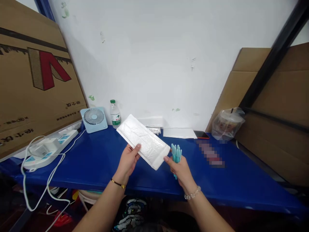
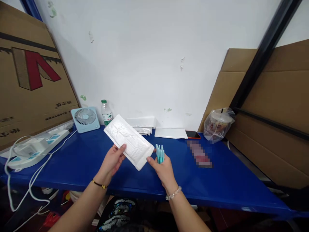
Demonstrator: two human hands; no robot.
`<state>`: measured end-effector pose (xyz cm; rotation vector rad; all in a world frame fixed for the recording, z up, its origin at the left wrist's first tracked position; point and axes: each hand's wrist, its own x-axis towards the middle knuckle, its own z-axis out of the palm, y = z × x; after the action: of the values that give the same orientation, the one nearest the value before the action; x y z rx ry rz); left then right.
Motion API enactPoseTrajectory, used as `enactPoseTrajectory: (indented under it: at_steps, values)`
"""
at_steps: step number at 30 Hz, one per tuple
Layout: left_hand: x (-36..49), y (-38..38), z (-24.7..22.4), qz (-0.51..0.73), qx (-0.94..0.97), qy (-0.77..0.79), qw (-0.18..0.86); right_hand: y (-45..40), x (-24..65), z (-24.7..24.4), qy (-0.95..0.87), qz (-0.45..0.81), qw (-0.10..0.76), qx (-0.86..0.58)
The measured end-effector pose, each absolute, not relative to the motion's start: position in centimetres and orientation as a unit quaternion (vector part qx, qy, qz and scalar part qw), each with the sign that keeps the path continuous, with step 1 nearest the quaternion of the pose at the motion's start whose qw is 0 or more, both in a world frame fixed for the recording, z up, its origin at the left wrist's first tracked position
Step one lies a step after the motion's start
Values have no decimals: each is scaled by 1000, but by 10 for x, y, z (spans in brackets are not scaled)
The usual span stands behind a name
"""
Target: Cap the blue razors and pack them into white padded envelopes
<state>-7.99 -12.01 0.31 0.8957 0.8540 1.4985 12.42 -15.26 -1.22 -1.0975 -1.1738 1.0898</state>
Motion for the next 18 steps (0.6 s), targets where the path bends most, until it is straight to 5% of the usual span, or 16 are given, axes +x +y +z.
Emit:
enactPoseTrajectory:
  at_steps: [2, 7, 10, 14, 18]
  values:
    - [-66, -132, -6, 649, 388, 369, 541, -152, 124, -13, -491, 443, 573, -484]
    - [-72, -148, -12, 700, 498, 463, 217, -151, 152, -6, -468, 482, 551, -495]
    - [-80, -148, 8, 644, 607, 436, 161, -152, 172, 3, -468, 503, 533, -493]
    - [-91, -142, 42, 717, 548, 417, 109, -155, 192, 13, -431, 503, 567, -490]
    - [-80, -136, 46, 499, 756, 421, 43, -155, 204, 13, -449, 522, 524, -501]
